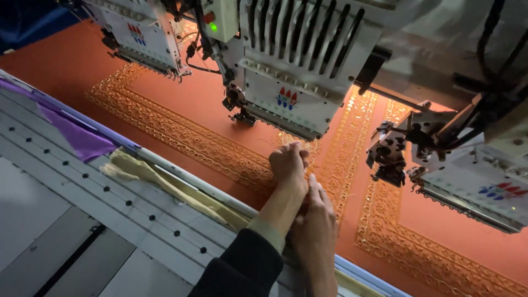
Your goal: The person is seen moving quickly between the heads of a large industrial embroidery machine, checking for thread breaks and re-threading the needles as needed.
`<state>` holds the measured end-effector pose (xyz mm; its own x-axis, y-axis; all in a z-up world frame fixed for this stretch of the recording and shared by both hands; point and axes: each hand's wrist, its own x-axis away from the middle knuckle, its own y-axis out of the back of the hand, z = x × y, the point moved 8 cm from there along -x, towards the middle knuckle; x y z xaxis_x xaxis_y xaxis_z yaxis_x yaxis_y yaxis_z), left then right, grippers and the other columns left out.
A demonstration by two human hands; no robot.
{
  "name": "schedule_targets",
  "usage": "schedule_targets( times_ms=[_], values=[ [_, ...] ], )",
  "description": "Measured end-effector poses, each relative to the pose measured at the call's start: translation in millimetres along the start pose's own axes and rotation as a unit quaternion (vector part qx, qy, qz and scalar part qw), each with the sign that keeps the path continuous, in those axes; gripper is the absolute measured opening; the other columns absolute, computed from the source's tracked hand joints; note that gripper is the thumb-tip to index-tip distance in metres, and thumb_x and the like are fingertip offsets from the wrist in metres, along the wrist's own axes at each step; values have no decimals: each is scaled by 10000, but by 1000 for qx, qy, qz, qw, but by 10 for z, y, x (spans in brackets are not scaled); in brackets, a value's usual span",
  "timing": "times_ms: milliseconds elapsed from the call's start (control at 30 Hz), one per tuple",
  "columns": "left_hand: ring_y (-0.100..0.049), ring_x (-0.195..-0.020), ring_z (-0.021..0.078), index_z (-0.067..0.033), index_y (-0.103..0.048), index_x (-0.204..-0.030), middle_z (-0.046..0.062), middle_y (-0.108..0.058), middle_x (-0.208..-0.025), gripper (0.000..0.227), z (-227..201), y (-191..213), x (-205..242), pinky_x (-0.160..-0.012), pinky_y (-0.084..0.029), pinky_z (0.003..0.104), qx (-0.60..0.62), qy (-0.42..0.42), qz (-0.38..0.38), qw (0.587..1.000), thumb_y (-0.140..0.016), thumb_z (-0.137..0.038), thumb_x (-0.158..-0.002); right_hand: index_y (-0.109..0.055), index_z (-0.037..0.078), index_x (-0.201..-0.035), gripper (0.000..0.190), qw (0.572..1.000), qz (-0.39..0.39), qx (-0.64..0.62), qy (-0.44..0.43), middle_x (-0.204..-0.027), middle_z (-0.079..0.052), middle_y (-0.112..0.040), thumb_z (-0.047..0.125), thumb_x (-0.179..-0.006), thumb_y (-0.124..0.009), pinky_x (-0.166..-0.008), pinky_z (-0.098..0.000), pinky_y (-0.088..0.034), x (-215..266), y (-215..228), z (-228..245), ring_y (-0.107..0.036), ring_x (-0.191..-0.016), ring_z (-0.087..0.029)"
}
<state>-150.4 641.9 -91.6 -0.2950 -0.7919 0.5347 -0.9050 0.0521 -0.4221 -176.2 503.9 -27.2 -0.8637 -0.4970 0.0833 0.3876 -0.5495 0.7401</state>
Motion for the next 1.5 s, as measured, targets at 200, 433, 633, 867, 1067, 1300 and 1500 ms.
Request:
schedule_targets(
  times_ms=[200,433,633,867,1067,1300,1500],
  values=[
    [-322,-419,110,-80,-480,-666,75,-552,-559,278,237,-197,-269,-430,-195,302,34,30,45,998,-571,-10,-919,-526,99,-1498,602,996,-51,-53,58,-1486,-135,-585,99,-896,-510,-1079,-449,-425,-23,66,-42,-578,-1314,-349],
    [-341,-451,105,-78,-589,-646,10,-486,-524,239,134,-199,-121,-462,-224,291,-56,18,17,998,-498,33,-837,-646,149,-1389,553,993,-66,-62,71,-1431,-86,-646,85,-860,-501,-997,-435,-478,33,186,25,-634,-1225,-375],
    [-685,-548,210,-82,-677,-628,82,-698,-609,226,-95,13,-62,-495,-501,425,-259,-42,-93,961,-572,-103,-827,-630,260,-1445,550,997,-48,-54,-40,-1179,-116,-762,201,-908,-526,-821,-408,-496,37,225,-103,-715,-1077,-348],
    [-539,-596,147,-133,-631,-758,11,-654,-704,248,-438,205,261,-558,-416,383,-440,-157,110,877,-558,-261,-957,-631,129,-1414,474,985,-80,-140,-55,-1309,-25,-731,160,-941,-608,-1072,-325,-508,60,320,-118,-695,-1232,-149],
    [-690,-801,258,-149,-694,-964,52,-756,-883,258,-407,385,598,-702,-491,442,-540,-190,181,800,-512,-330,-986,-715,98,-1329,398,970,-94,-214,-69,-1085,-43,-791,153,-954,-594,-860,-292,-551,92,331,-190,-729,-988,-137],
    [-541,-539,167,-136,-614,-718,2,-590,-589,280,-746,680,1183,-604,-438,383,-435,-246,192,844,-586,-272,-961,-786,28,-1177,293,925,-75,-357,-111,-962,-74,-809,143,-999,-585,-714,-282,-569,277,402,-19,-660,-740,-153],
    [-438,-635,173,99,-511,-1454,177,-617,-841,483,120,-69,-38,-559,-351,345,-4,-19,161,987,-563,-46,-996,-799,15,-1142,277,921,-88,-359,-125,-924,-125,-820,106,-956,-614,-645,-288,-585,116,300,-292,-724,-731,-178]
  ],
)
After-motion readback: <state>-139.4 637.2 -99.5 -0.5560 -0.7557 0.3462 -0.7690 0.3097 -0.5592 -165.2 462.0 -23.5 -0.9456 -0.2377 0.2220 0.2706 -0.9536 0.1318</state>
